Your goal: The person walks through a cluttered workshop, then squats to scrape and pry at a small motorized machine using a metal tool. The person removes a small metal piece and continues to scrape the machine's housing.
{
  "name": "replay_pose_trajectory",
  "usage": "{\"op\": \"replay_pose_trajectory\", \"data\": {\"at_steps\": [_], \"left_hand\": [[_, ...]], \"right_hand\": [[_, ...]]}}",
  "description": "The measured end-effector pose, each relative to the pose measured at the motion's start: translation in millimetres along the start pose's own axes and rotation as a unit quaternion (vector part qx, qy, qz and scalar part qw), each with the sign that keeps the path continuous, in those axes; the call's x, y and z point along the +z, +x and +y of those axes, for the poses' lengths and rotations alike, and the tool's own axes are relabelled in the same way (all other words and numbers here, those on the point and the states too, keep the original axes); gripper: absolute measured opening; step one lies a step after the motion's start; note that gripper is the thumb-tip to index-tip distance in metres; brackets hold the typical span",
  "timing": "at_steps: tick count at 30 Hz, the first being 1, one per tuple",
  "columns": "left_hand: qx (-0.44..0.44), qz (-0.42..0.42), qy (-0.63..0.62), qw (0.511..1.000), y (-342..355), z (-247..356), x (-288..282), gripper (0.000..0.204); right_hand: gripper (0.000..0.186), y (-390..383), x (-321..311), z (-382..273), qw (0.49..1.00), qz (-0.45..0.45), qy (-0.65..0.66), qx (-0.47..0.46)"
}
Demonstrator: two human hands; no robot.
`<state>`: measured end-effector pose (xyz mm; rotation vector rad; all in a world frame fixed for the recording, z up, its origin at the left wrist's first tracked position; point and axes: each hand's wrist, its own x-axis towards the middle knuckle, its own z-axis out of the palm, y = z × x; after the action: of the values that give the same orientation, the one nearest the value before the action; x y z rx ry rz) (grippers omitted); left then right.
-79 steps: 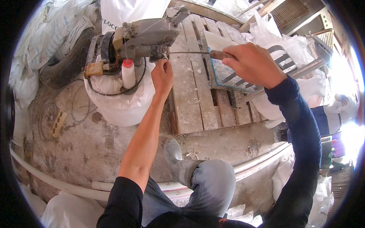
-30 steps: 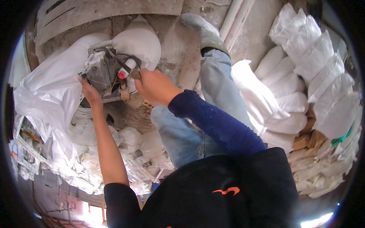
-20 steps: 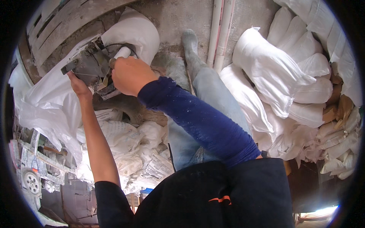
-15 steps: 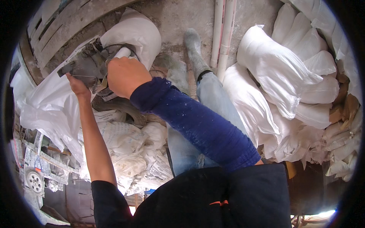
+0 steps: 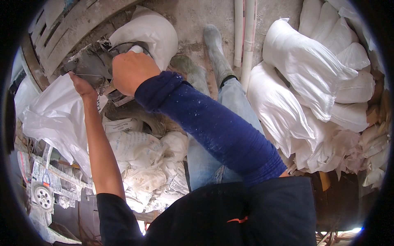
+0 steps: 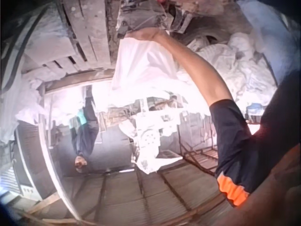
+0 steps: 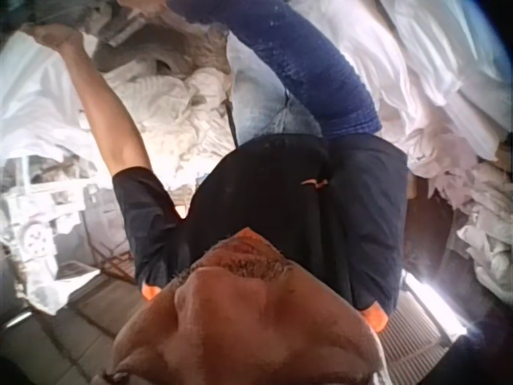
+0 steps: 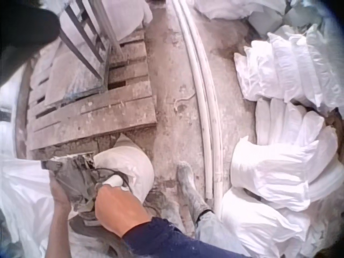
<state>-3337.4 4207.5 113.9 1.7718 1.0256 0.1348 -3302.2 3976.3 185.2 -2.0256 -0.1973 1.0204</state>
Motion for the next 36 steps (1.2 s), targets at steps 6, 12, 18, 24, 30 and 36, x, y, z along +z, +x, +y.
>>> {"op": "replay_pose_trajectory", "data": {"at_steps": [6, 12, 18, 24, 30, 36], "left_hand": [[-0.011, -0.010, -0.015, 1.000, 3.9, -6.7, -0.6, 0.059], [0.051, -0.019, 0.036, 0.998, 17.0, -22.4, -10.0, 0.060], [0.060, 0.004, 0.053, 0.997, 5.3, -4.6, 2.1, 0.059], [0.073, 0.018, 0.097, 0.992, 11.7, -14.3, -8.5, 0.061], [0.080, 0.014, 0.092, 0.992, 7.1, -9.8, -0.9, 0.063], [0.060, 0.037, 0.112, 0.991, 6.1, -12.2, -4.8, 0.061]], "right_hand": [[0.017, 11.1, -19.0, -26.0, 0.999, -0.007, -0.033, -0.021], [0.016, 7.1, -6.7, -33.0, 0.998, 0.022, -0.050, -0.025], [0.023, -19.4, 59.2, -12.0, 0.995, 0.090, 0.011, 0.044], [0.026, -24.9, 76.5, -12.7, 0.988, 0.101, 0.099, 0.053], [0.025, -20.2, 37.8, 10.8, 0.996, 0.080, 0.041, 0.008], [0.025, -12.3, -2.1, 31.5, 0.986, 0.167, 0.011, -0.002]]}}
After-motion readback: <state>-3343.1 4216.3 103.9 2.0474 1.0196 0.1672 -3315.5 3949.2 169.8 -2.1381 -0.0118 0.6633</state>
